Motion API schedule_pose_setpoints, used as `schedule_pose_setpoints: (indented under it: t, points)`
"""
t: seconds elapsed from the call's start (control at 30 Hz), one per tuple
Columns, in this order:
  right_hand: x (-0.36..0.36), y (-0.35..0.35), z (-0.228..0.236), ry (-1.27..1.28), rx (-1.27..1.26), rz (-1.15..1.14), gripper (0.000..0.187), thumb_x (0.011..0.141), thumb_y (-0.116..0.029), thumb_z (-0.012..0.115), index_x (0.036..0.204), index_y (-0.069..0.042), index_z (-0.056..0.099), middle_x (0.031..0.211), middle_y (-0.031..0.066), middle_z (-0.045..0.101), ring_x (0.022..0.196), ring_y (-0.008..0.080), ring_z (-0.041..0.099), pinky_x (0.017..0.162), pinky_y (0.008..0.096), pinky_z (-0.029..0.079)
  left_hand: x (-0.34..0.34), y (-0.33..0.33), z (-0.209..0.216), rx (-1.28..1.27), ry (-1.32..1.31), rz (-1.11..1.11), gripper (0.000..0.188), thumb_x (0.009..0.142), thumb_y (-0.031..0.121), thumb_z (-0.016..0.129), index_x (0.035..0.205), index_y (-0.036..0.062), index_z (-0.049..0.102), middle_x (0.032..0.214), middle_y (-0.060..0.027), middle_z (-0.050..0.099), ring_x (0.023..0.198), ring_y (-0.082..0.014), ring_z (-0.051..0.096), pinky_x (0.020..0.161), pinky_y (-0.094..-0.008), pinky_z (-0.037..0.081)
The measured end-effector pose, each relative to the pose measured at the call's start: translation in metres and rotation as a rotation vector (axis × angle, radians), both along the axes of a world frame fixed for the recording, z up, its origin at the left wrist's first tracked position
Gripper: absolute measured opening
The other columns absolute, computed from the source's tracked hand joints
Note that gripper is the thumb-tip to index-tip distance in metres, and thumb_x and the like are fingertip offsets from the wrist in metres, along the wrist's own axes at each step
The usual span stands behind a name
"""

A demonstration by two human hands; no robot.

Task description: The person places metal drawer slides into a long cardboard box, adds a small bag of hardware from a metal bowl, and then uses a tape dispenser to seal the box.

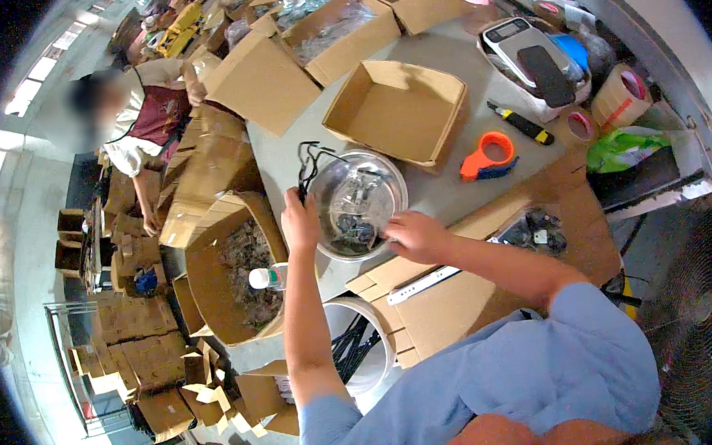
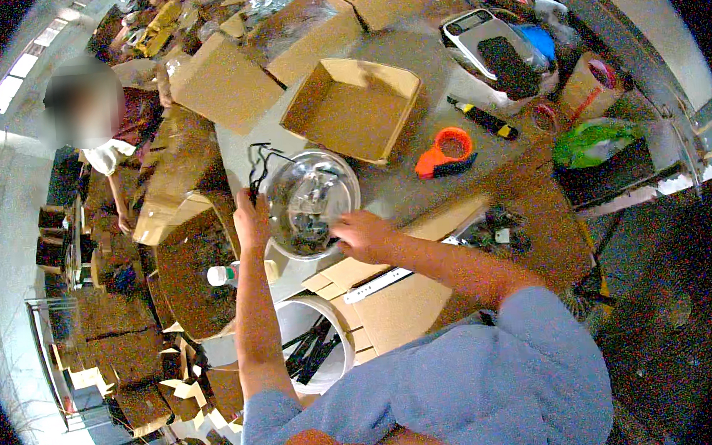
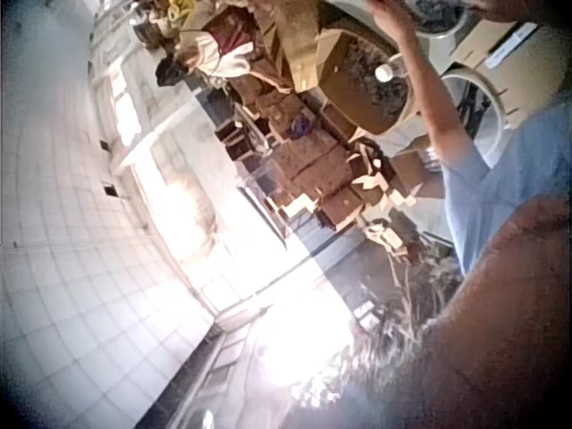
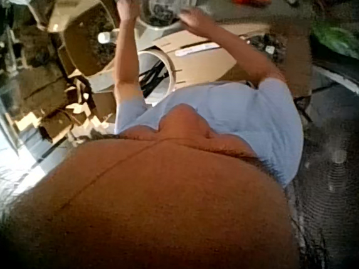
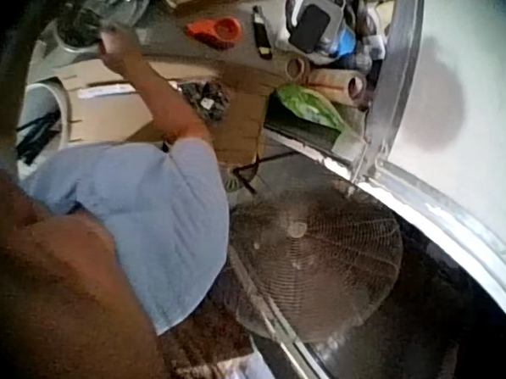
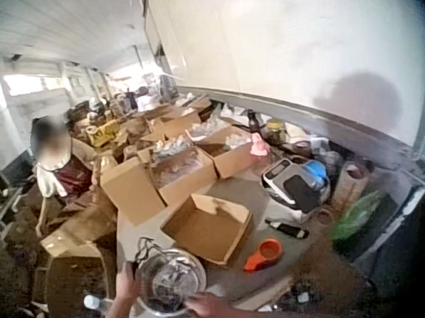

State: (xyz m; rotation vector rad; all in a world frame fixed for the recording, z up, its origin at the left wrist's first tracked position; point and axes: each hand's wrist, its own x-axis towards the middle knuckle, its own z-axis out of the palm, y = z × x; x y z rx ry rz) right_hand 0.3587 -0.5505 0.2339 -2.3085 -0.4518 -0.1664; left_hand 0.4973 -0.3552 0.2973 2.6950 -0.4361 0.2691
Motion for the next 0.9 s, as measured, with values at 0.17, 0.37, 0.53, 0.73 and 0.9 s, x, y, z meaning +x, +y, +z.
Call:
schedule_pose_setpoints:
  t: [0.17,0.37,0.53,0.73,0.9]
  points:
    - [0.064,0.073,-0.012,0.166,-0.245,-0.052,0.049,0.076,-0.022,0.063,0.120,-0.009,0.045,0.097,0.0179,0.058,0.092,0.0329,0.059,0.079,0.0451,0.046,-0.058,0.036,0.007,-1.192,0.602,0.136,0.011,0.085,0.012,0.054,0.082,0.0011,0.054,0.062,-0.0023,0.051,0.055,-0.0130,0.047,0.052,-0.0272,0.038]
    - [0.051,0.043,0.035,0.626,0.030,-0.085,0.066,0.075,-0.023,0.057,0.133,-0.009,0.029,0.093,0.0232,0.059,0.082,0.0368,0.060,0.070,0.0449,0.047,-0.172,0.059,-0.018,-1.982,1.185,-0.046,0.044,0.080,0.004,0.058,0.121,0.0073,0.044,0.098,-0.0082,0.050,0.088,-0.0184,0.049,0.068,-0.0305,0.048]
    - [-0.060,-0.074,0.015,0.518,0.675,-0.202,0.061,0.073,-0.012,0.051,0.132,-0.004,0.037,0.095,0.0091,0.057,0.076,0.0173,0.055,0.069,0.0321,0.046,-0.238,0.038,-0.049,-2.022,1.282,0.056,0.050,0.076,-0.008,0.052,0.123,0.0087,0.044,0.099,-0.0067,0.053,0.087,-0.0220,0.055,0.080,-0.0384,0.048]
    - [-0.210,-0.206,-0.085,0.118,0.877,-0.999,0.061,0.073,-0.004,0.048,0.133,-0.006,0.040,0.111,0.0109,0.051,0.102,0.0231,0.050,0.088,0.0346,0.041,-0.260,-0.023,-0.059,-1.860,1.547,0.126,0.041,0.077,-0.006,0.051,0.115,0.0105,0.049,0.082,-0.0040,0.052,0.068,-0.0174,0.057,0.075,-0.0349,0.044]
    - [-0.254,-0.236,-0.124,0.336,-0.088,-0.974,0.068,0.076,-0.010,0.055,0.139,-0.010,0.028,0.131,0.0247,0.036,0.117,0.0434,0.039,0.096,0.0482,0.035,-0.273,-0.083,-0.065,-1.524,1.502,-0.074,0.043,0.077,-0.004,0.053,0.118,0.0070,0.043,0.089,-0.0069,0.055,0.061,-0.0135,0.052,0.061,-0.0246,0.042]
